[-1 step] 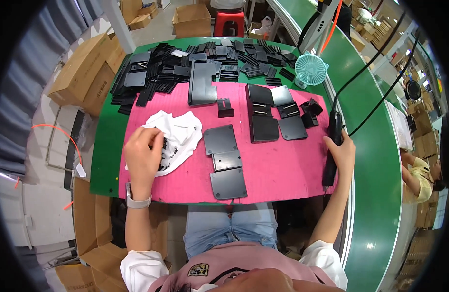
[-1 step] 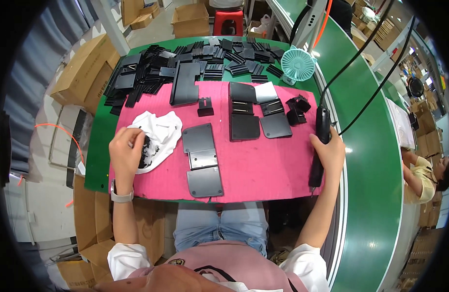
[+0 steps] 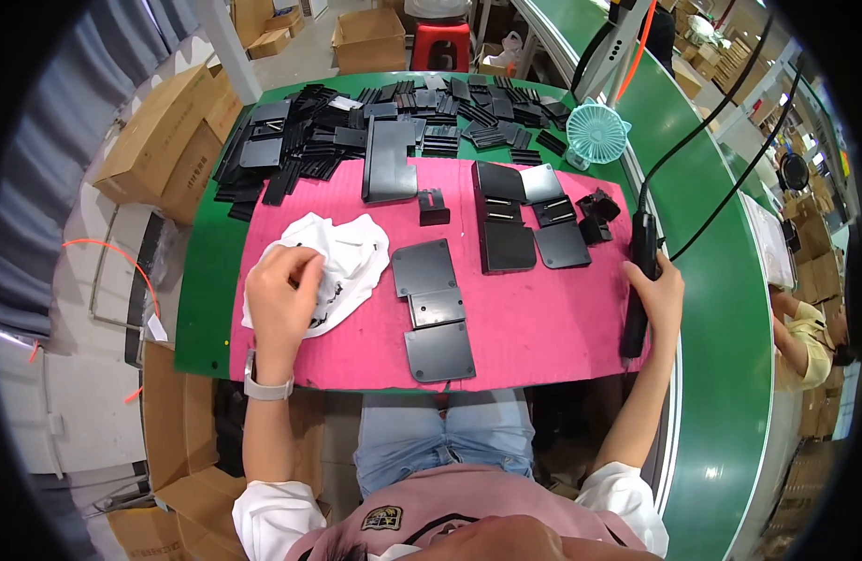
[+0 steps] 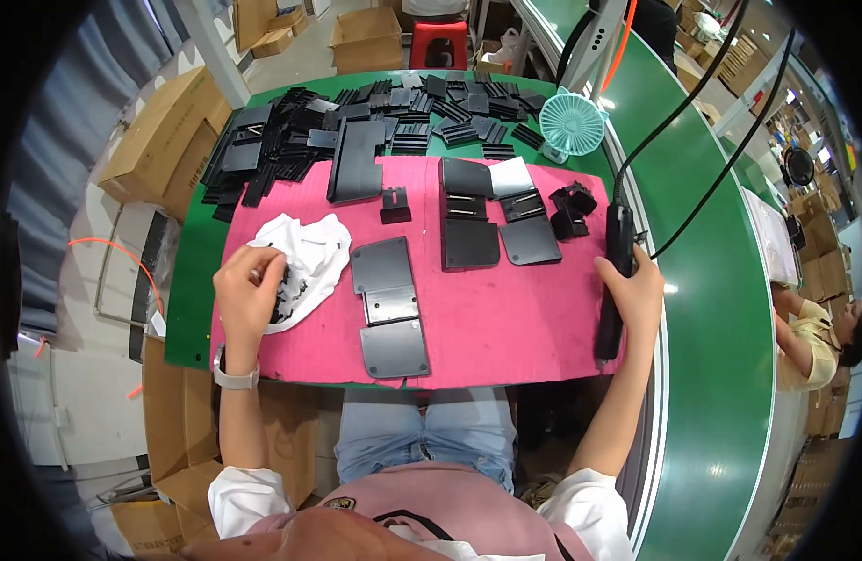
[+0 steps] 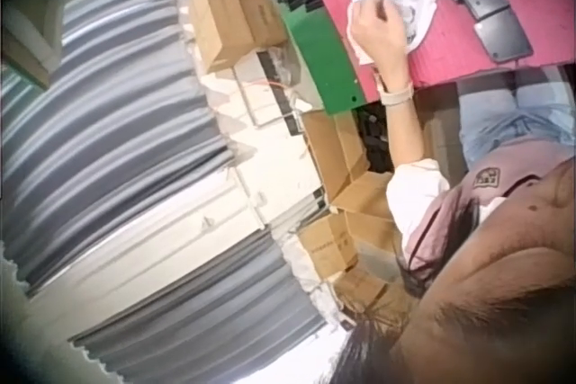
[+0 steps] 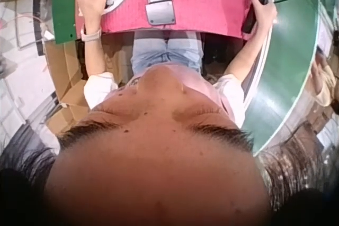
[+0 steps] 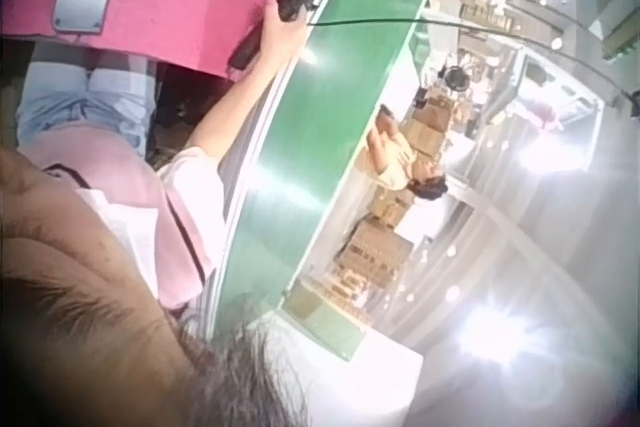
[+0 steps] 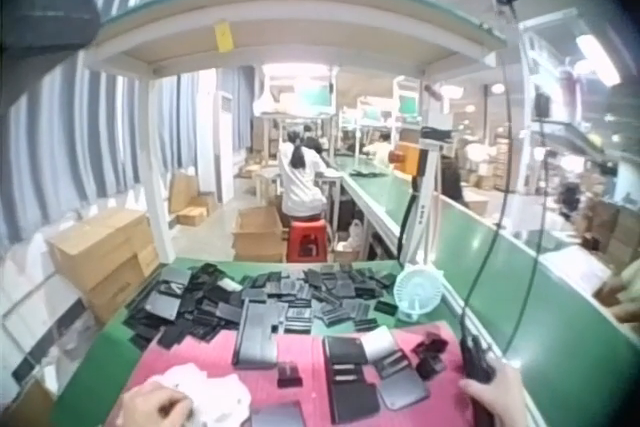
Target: Assemble black plastic components by inserting pins and using a power screwdriver on a factory assembly line.
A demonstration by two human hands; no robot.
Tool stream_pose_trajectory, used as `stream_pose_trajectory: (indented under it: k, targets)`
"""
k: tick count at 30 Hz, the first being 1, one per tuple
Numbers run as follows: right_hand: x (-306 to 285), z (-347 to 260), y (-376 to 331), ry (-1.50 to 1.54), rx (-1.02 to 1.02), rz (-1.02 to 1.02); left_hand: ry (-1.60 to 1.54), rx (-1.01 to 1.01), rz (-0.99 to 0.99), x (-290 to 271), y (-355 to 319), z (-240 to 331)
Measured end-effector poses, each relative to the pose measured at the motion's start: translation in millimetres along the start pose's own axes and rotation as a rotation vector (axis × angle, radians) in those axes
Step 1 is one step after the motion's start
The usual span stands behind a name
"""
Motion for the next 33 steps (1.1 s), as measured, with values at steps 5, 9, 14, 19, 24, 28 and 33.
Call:
stream_pose_trajectory:
  k: [5, 9, 14, 19, 24, 28, 33]
  targets:
    - [-16.9, -50.1, -38.6, 1.375, -0.024, -0.619, -0.488, -0.121, -0.045, 35.9, -1.5, 17.7]
    - [-28.3, -135.9, -53.6, 1.898, -0.413, -0.972, -0.884, -0.286, -0.146, 66.2, -1.8, 48.7]
    - [-22.4, -200.9, -56.8, 2.083, -0.667, -0.884, -1.242, -0.282, -0.248, 84.9, 0.3, 77.2]
    - [-3.6, -194.8, -66.4, 2.009, -0.679, -0.773, -1.345, -0.317, -0.293, 90.6, -4.7, 74.2]
    - [4.4, -194.3, -70.5, 2.073, -0.640, -0.803, -1.255, -0.175, -0.289, 88.1, -5.7, 71.8]
    - [5.5, -191.3, -72.6, 1.986, -0.609, -0.813, -1.160, -0.101, -0.204, 84.8, -2.6, 73.8]
    - [6.2, -199.8, -84.1, 2.029, -0.593, -0.716, -1.173, -0.161, -0.127, 81.0, -5.8, 70.8]
Point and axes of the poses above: each hand's wrist, its own y-axis towards the middle knuckle, its own x-axis out of the palm, z = x × y, the point moved 3 cm from there along y, towards the middle knuckle, and after that the axes turned 12 degrees about x, right-handed, at the moved point
